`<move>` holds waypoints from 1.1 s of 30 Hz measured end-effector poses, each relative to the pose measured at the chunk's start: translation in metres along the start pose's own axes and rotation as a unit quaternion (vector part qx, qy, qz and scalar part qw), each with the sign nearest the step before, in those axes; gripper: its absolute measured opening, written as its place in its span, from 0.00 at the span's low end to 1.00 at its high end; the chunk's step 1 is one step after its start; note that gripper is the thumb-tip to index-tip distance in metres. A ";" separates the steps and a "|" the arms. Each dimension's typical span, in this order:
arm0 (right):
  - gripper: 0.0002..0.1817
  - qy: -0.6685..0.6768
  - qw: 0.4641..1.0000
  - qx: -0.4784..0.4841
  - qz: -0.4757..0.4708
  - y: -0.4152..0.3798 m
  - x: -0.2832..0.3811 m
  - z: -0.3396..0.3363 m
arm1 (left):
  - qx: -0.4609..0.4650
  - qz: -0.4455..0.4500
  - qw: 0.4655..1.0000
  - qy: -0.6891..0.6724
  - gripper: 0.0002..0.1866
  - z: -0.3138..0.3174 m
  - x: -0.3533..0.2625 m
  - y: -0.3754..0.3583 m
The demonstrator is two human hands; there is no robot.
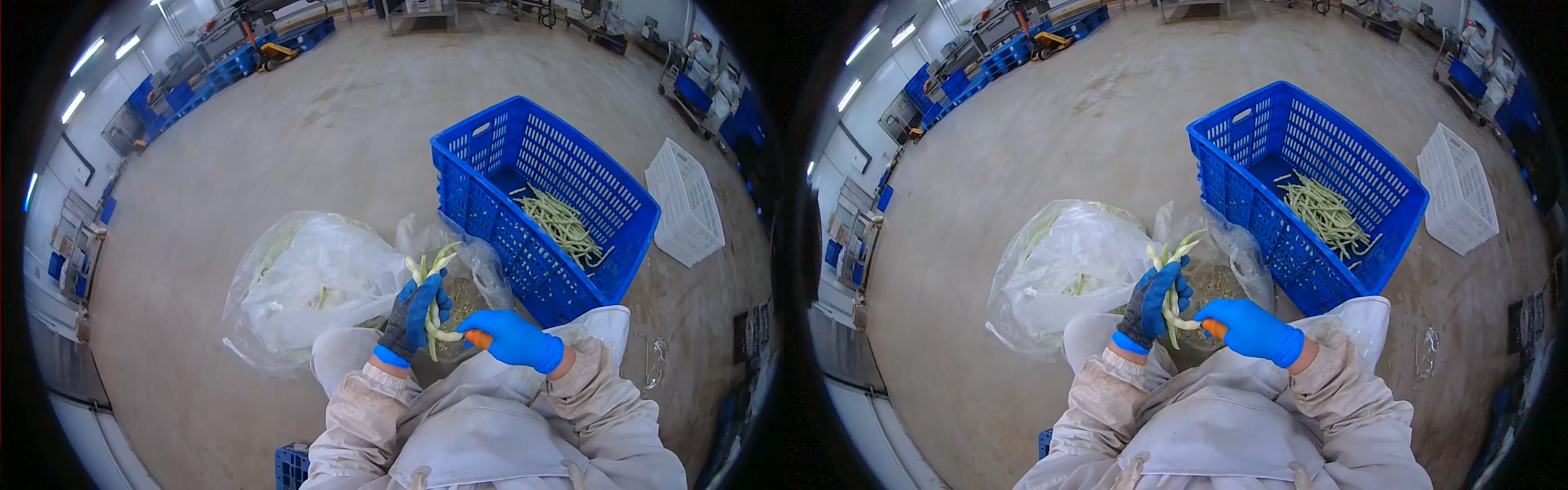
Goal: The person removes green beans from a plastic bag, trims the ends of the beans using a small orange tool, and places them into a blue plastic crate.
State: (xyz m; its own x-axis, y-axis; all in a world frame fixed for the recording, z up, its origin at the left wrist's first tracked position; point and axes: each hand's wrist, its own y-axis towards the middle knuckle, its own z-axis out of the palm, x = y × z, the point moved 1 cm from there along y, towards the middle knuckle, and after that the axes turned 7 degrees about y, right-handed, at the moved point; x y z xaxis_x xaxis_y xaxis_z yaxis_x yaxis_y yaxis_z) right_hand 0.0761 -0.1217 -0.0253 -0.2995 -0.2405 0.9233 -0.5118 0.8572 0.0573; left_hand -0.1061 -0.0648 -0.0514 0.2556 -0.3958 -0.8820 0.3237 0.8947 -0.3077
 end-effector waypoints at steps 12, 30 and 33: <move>0.10 -0.203 0.974 -0.071 -0.074 0.010 -0.007 0.004 | 0.117 0.050 0.967 0.223 0.16 0.006 0.000 -0.001; 0.16 -0.282 0.946 -0.156 -0.047 -0.024 -0.103 -0.064 | 0.088 -0.096 0.986 -0.104 0.24 -0.017 0.007 -0.009; 0.22 -0.237 0.955 -0.173 -0.035 -0.001 -0.059 -0.045 | 0.112 -0.085 0.984 -0.113 0.23 -0.010 0.011 -0.002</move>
State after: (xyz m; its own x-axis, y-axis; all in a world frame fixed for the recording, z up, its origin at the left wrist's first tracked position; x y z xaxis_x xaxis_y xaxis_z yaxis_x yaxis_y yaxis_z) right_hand 0.1300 -0.0879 -0.0629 -0.6469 -0.4121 0.6416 -0.2722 0.9107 0.3106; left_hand -0.1133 -0.0692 -0.0641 0.3681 -0.5944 -0.7150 0.5658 0.7534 -0.3350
